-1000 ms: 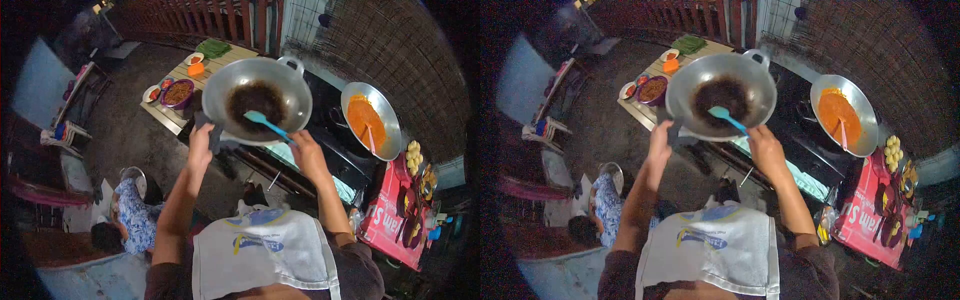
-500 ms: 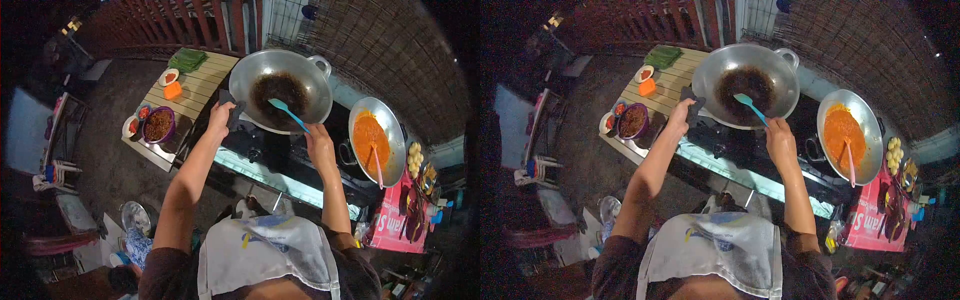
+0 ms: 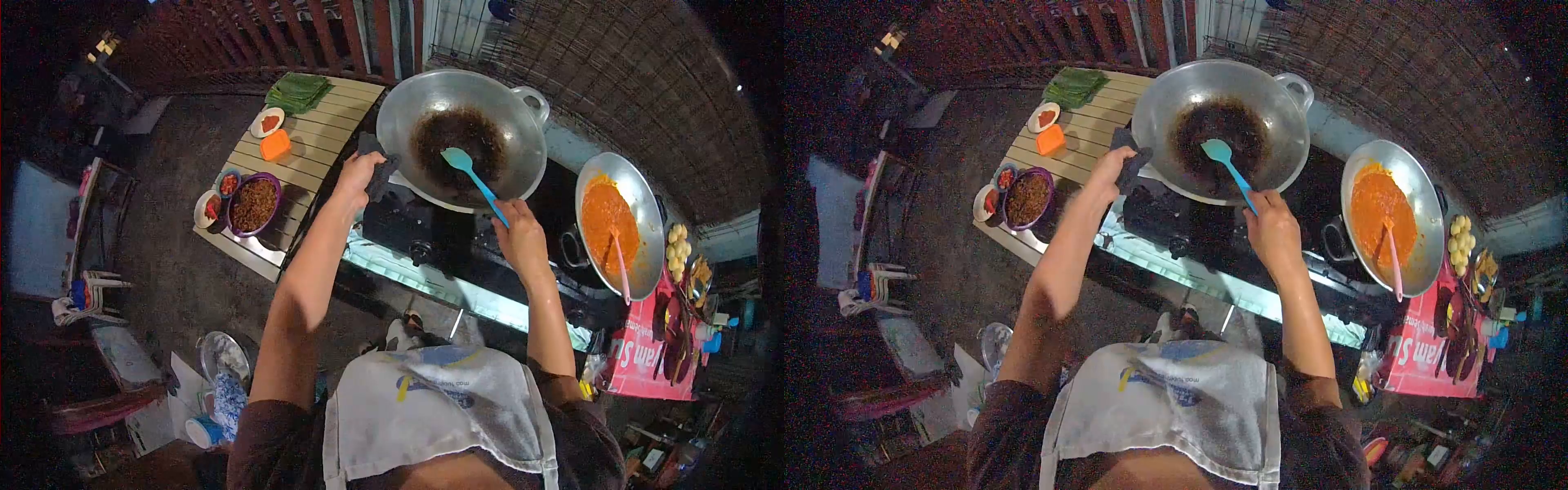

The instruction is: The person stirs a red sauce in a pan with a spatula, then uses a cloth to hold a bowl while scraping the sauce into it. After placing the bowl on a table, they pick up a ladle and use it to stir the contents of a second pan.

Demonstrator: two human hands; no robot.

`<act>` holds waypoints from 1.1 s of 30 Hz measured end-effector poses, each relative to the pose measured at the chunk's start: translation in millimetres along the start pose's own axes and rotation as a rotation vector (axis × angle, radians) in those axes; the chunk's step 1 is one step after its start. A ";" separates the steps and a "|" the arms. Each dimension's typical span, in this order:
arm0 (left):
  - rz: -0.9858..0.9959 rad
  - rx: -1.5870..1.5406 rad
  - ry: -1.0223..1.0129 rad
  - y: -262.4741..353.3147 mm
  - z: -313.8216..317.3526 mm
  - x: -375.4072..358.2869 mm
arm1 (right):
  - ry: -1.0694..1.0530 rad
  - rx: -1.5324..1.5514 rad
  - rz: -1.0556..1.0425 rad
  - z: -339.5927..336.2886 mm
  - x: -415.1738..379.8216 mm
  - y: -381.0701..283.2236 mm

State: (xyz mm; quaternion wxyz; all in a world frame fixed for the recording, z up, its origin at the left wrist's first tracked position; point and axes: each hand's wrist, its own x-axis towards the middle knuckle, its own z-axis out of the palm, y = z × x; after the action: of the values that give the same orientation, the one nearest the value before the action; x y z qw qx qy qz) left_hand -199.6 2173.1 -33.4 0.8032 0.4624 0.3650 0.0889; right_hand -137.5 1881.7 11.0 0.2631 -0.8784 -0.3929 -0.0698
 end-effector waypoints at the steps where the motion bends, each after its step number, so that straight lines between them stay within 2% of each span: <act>1: -0.013 -0.006 -0.032 -3.2 -3.0 6.0 | 0.001 -0.003 0.004 -3.9 0.1 -6.8; 3: -0.022 -0.013 -0.068 -2.7 -7.0 12.2 | 0.352 -0.168 -0.192 -12.6 3.3 -27.9; 6: -0.071 0.046 -0.088 -7.5 -14.0 4.6 | 0.277 0.067 -0.205 2.1 -23.5 -53.1; 9: -0.014 -0.121 -0.151 -7.8 -22.8 -27.5 | -0.343 -0.076 0.166 39.8 -54.4 -57.4; 11: -0.024 -0.249 -0.133 -12.5 -43.7 -59.0 | -0.546 0.011 0.285 83.2 -67.6 -45.1; 12: -0.059 -0.358 -0.133 -21.2 -56.9 -75.6 | -0.623 -0.057 0.311 105.6 -71.6 -43.1; 13: 0.024 -0.315 -0.086 -30.3 -73.2 -90.5 | -0.639 -0.051 0.266 124.6 -75.2 -42.6; 15: 0.017 -0.269 0.015 -46.4 -108.8 -138.2 | -0.454 -0.068 0.219 157.0 -81.9 -41.2; 17: 0.035 -0.260 0.114 -85.1 -160.4 -168.6 | -0.449 -0.145 0.233 180.6 -79.4 -38.3; 19: 0.012 -0.362 0.134 -113.5 -208.6 -217.6 | -0.611 -0.172 0.367 182.3 -66.4 -43.0; 21: -0.042 -0.133 0.370 -149.3 -263.0 -256.6 | -0.576 -0.249 0.360 188.9 -63.4 -41.3; 22: -0.068 -0.105 0.496 -172.3 -287.0 -278.6 | -0.571 -0.211 0.450 185.1 -59.1 -46.8; 23: -0.097 -0.079 0.624 -197.4 -309.5 -300.5 | -0.579 -0.221 0.427 186.9 -55.1 -42.6; 25: -0.069 -0.367 0.603 -254.7 -349.6 -340.8 | -0.695 -0.316 0.190 192.5 -46.5 -30.3; 26: -0.070 -0.385 0.617 -289.1 -369.7 -355.6 | -0.703 -0.334 0.270 193.7 -42.2 -35.6; 27: -0.102 -0.516 0.716 -324.3 -387.6 -367.2 | -0.707 -0.354 0.356 190.7 -36.4 -41.3; 28: -0.135 -0.645 0.808 -335.6 -390.4 -378.2 | -1.009 -0.775 -0.264 180.2 -28.6 -49.6; 29: -0.143 -0.655 0.804 -348.3 -389.5 -388.8 | -1.014 -0.787 -0.264 177.1 -25.6 -61.2; 31: 0.027 -0.770 0.800 -332.4 -363.0 -412.4 | -0.905 -0.548 0.444 159.2 -23.5 -111.1; 33: -0.057 -0.791 0.747 -330.7 -356.0 -419.9 | -0.962 -0.931 0.089 169.4 -24.5 -104.7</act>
State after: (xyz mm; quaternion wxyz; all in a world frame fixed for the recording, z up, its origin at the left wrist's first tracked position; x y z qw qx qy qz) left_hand -803.3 2028.7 -197.8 0.7334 0.0519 0.5767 0.3561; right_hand -244.6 2011.1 -98.7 -0.3452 -0.8488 -0.3587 0.1781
